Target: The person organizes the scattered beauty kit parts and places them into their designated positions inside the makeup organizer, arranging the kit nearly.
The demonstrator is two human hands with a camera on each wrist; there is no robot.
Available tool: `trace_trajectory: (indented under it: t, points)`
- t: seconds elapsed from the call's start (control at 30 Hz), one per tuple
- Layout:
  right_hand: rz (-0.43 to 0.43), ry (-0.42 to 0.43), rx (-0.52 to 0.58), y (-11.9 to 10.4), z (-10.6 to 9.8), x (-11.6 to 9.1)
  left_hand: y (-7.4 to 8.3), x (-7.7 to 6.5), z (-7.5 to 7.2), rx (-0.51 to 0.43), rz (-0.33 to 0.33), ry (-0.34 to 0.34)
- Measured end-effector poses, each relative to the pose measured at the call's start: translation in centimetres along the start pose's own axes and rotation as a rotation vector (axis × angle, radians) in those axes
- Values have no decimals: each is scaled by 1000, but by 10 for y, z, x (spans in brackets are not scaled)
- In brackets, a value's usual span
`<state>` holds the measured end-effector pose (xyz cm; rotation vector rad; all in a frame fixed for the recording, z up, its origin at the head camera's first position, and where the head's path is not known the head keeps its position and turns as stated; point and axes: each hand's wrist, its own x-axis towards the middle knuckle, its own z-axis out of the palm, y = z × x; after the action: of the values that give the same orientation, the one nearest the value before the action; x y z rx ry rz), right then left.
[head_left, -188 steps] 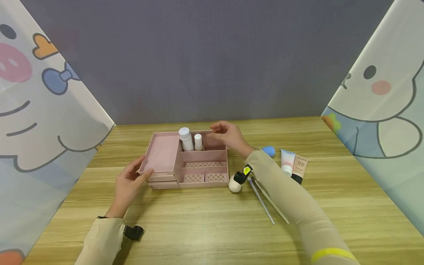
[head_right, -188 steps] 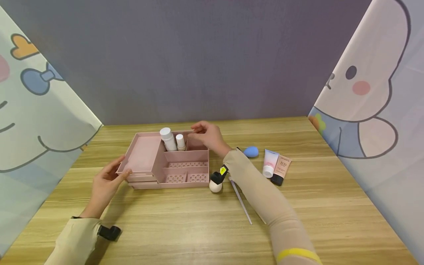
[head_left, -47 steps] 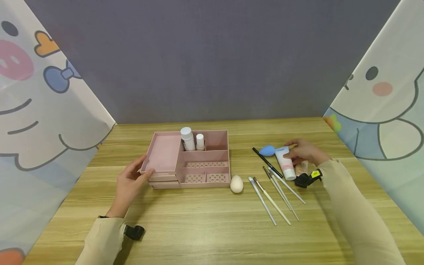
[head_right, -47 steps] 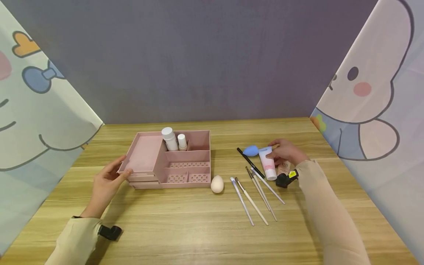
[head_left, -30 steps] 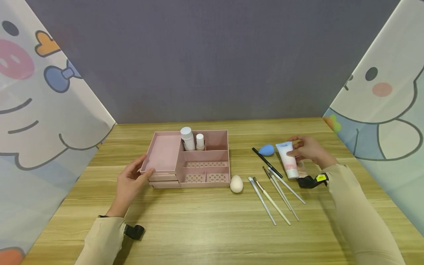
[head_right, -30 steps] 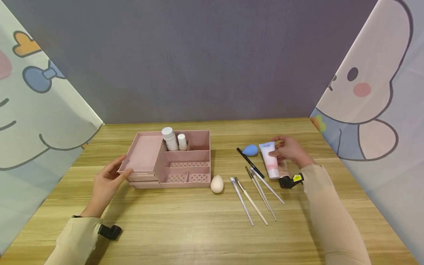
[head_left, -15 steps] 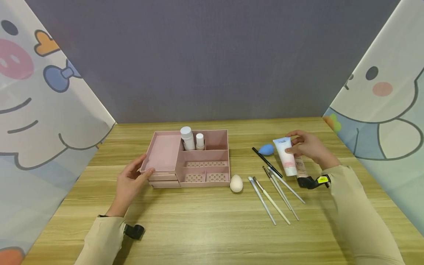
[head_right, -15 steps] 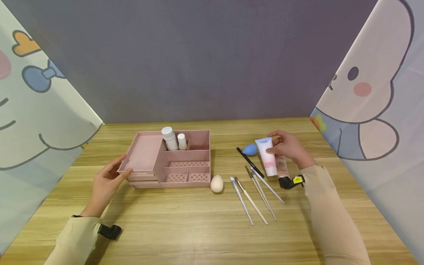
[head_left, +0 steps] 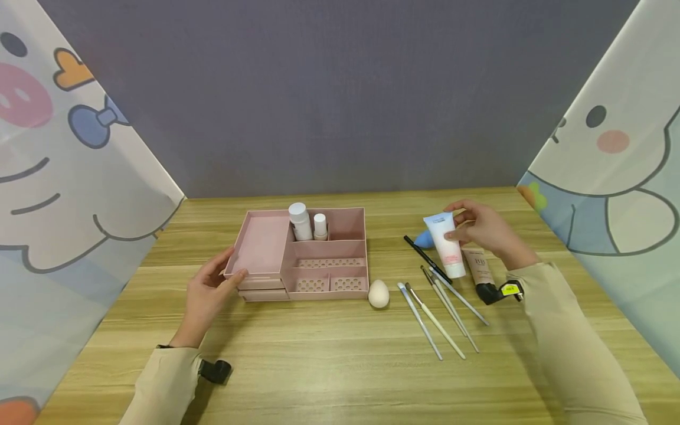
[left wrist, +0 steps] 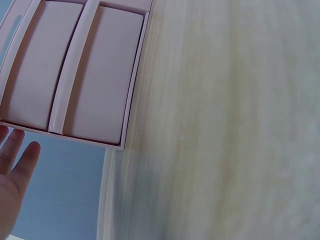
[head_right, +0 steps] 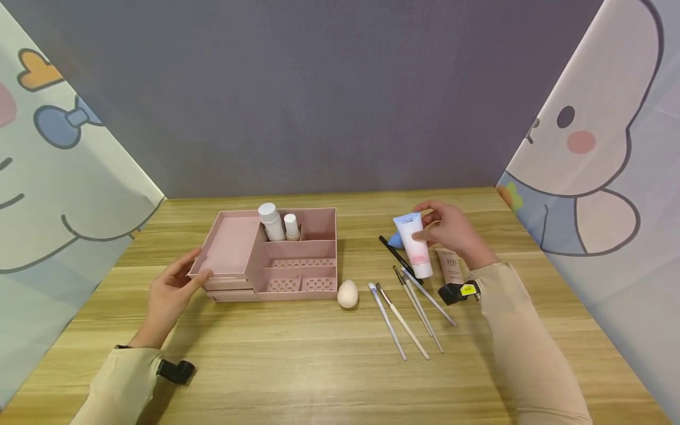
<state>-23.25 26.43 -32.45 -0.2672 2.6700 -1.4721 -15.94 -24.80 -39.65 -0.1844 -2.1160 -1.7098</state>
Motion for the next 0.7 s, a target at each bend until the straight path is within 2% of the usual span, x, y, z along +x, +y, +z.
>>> trace_trajectory:
  t: [0.37,0.7]
  points:
    - [-78,81,-4,-17,16,2,0,0,0,25,-7,9]
    - [-133,157,53,-27,34,5,0,0,0,33,-23,5]
